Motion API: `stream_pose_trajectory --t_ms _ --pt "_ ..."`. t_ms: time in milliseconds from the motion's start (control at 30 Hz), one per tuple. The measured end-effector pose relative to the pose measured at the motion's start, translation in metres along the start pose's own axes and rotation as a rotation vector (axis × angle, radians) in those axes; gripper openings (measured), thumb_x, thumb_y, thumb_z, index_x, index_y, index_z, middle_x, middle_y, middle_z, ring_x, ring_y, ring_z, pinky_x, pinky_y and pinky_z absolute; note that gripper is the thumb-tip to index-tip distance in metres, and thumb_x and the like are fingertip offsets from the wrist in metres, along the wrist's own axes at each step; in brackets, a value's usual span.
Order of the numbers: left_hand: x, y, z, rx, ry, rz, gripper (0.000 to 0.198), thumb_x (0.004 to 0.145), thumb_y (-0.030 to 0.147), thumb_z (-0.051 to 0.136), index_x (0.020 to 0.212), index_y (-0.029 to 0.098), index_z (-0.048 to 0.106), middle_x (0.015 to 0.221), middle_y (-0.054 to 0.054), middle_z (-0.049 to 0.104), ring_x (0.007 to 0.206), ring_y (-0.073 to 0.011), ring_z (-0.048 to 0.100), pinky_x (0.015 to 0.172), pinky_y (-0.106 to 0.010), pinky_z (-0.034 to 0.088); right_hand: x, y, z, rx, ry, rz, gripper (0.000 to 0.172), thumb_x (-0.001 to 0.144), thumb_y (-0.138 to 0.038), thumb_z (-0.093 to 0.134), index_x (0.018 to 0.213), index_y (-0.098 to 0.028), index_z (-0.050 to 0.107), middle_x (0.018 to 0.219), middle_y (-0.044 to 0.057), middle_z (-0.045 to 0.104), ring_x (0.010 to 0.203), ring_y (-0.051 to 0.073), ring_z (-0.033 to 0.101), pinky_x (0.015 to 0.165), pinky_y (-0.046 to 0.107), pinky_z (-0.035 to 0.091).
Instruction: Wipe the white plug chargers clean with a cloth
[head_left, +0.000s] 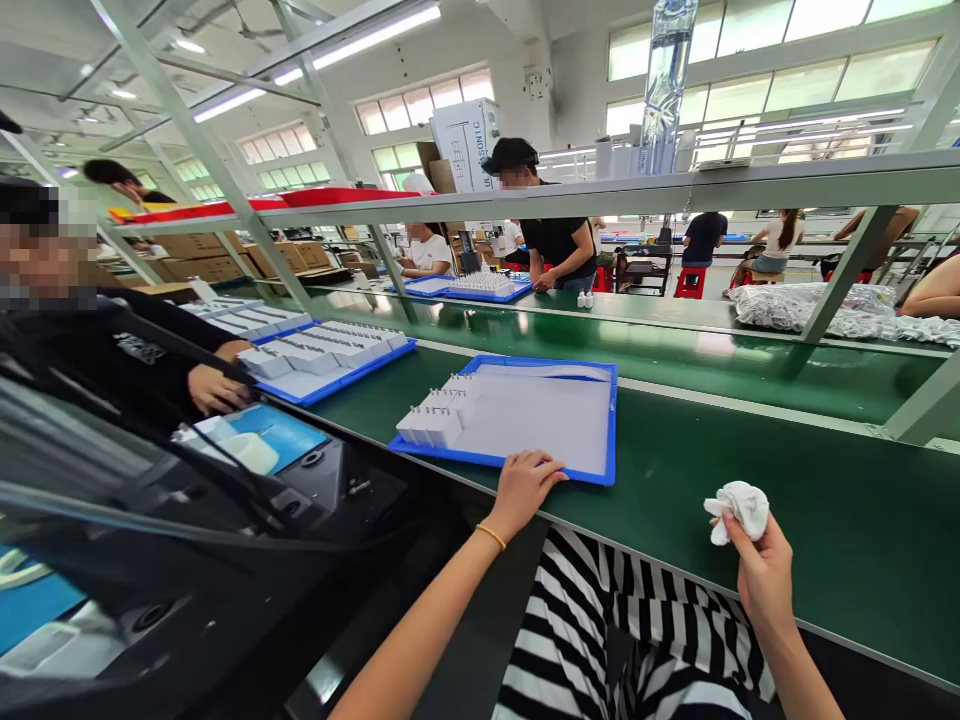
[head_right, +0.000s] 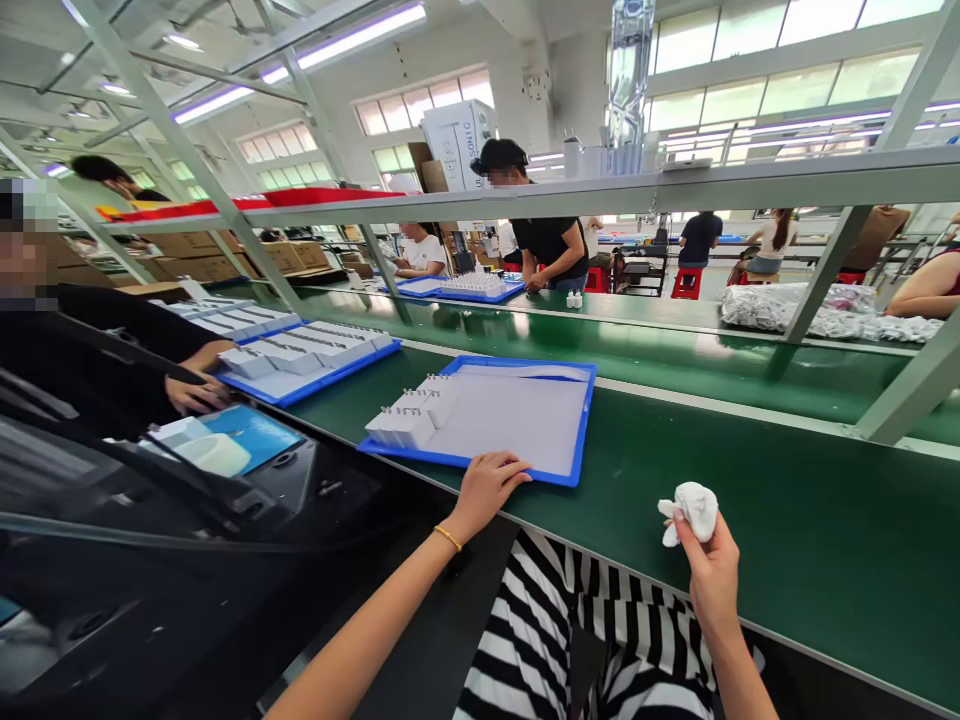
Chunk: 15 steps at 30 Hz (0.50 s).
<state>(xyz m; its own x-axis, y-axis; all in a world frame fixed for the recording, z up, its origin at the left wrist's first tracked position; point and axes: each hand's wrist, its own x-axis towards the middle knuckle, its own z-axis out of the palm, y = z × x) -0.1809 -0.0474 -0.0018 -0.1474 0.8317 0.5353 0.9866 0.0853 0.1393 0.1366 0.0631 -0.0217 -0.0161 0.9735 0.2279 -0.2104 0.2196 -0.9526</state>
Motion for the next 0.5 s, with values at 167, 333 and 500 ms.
stream_pose_trajectory --t_ms 167,333,500 --pt "-0.021 -0.054 -0.021 0.019 0.024 -0.132 0.025 0.096 0.039 0.051 0.098 0.029 0.074 0.093 -0.002 0.072 0.091 -0.0195 0.064 0.100 -0.041 0.041 0.001 -0.003 0.001 0.007 0.005 -0.007 0.049 0.066 -0.046 0.082 0.104 -0.016 0.069 0.087 0.007 0.072 0.072 0.019 0.065 0.066 0.029 0.052" --pt "-0.038 -0.109 -0.040 -0.076 -0.014 -0.309 0.027 0.094 0.040 0.050 0.099 0.029 0.074 0.103 -0.002 0.072 0.104 -0.0213 0.064 0.117 -0.048 0.026 0.002 -0.005 0.001 -0.030 0.005 -0.032 0.047 0.067 -0.047 0.081 0.099 -0.015 0.070 0.086 0.006 0.070 0.072 0.018 0.063 0.067 0.030 0.051" --pt "-0.047 -0.158 -0.046 -0.179 0.041 -0.441 0.029 0.091 0.044 0.052 0.097 0.027 0.075 0.116 -0.005 0.071 0.130 -0.0285 0.051 0.119 -0.053 0.024 0.004 -0.004 -0.001 -0.046 -0.004 -0.051 0.045 0.067 -0.046 0.081 0.099 -0.015 0.070 0.082 0.006 0.069 0.072 0.018 0.063 0.068 0.032 0.051"
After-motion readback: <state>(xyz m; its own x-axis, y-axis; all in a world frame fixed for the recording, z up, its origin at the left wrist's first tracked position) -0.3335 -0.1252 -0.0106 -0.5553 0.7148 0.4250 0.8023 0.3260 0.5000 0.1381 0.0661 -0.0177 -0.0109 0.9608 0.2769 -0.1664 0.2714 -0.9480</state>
